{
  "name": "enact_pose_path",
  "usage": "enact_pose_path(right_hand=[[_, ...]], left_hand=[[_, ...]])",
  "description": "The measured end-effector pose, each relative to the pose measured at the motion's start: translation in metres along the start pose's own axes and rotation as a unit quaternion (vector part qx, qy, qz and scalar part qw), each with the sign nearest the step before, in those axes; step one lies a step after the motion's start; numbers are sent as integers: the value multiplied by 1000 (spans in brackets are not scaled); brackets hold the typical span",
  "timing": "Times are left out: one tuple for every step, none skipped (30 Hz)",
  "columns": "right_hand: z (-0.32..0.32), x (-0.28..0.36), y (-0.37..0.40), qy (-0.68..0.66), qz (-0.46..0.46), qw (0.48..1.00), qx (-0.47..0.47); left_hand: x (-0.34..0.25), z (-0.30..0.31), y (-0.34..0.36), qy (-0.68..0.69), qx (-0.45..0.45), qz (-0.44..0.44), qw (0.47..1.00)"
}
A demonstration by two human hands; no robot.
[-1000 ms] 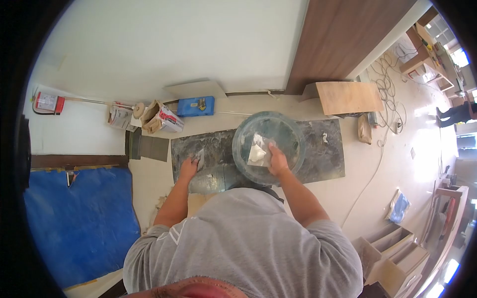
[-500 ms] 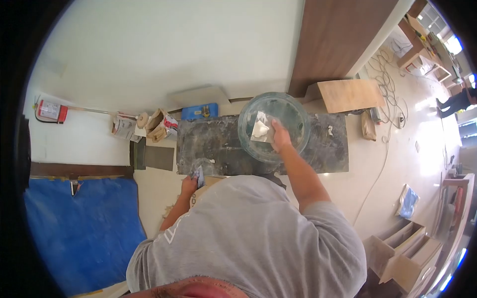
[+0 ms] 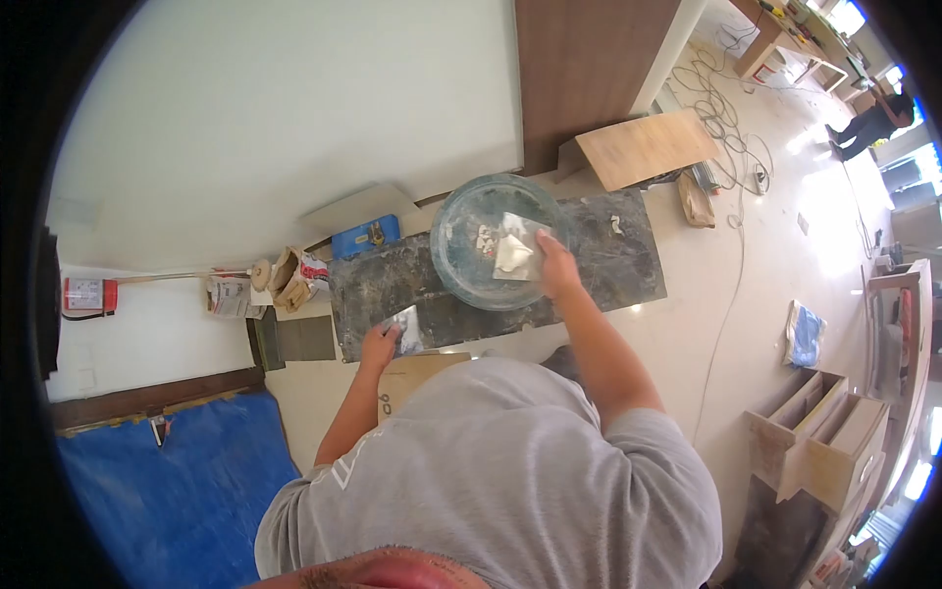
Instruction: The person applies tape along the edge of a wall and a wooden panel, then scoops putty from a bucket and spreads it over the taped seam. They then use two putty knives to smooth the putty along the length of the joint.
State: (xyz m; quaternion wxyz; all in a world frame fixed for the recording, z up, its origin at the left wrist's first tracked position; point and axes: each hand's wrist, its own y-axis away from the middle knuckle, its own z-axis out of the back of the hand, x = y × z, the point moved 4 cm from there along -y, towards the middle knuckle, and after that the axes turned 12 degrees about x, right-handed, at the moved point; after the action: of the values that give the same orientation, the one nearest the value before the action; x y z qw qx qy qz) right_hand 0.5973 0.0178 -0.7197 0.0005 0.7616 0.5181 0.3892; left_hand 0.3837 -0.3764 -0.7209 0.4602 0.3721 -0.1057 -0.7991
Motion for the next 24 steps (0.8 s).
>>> enact_pose_path(right_hand=[[11,18,13,-5,13,1000,-8],[25,36,24,4,25,999,-25],[44,55,34,15,36,998,-42],[69,73,40,76,61,994,-40],[95,92,44,138,85,986,-35],[108,111,49,-1,67,998,-11],[144,130,48,219,122,968,-30],[146,152,56,138,97,985,-26],[148,172,67,55,68,996,-25],[163,186,70,64,69,995,-15],[179,203,73,71,70,995,-5],[189,218,74,77,75,994,7],[195,230,75,71,75,995,2],[202,241,78,65,78,995,0],[207,253,81,60,84,995,1],[221,260,78,69,80,994,4],[237,266,74,78,80,994,9],[245,270,74,72,80,994,20],[249,272,71,65,81,994,31],[249,273,67,54,80,994,46],[250,270,69,43,75,995,54],[250,264,69,31,68,995,59],[250,260,65,34,70,994,72],[251,257,60,37,71,993,82]], left_hand=[[-30,1,4,30,21,0,999],[-56,2,7,61,41,1,997],[-76,0,6,109,86,-4,990],[-94,-4,4,159,129,-8,979],[-113,-12,5,210,170,-12,963],[-137,-16,9,266,168,-12,949],[-162,-22,15,322,164,-11,932],[-180,-30,15,376,158,-12,913],[-186,-45,7,374,140,-23,916],[-185,-65,-5,371,123,-33,920],[-185,-83,-15,366,106,-43,924],[-187,-90,-22,282,46,-31,958],[-195,-92,-21,251,12,-29,967],[-201,-91,-18,220,-24,-28,975],[-207,-89,-16,188,-63,-29,980],[-209,-92,-13,164,-62,-16,984],[-208,-96,-12,140,-62,-3,988],[-209,-99,-14,116,-66,8,991],[-205,-110,-19,162,-89,14,983],[-196,-123,-26,206,-107,20,973],[-190,-129,-29,249,-119,29,961],[-195,-123,-29,221,-125,23,967],[-202,-119,-32,192,-128,21,973],[-208,-112,-34,164,-127,20,978]])
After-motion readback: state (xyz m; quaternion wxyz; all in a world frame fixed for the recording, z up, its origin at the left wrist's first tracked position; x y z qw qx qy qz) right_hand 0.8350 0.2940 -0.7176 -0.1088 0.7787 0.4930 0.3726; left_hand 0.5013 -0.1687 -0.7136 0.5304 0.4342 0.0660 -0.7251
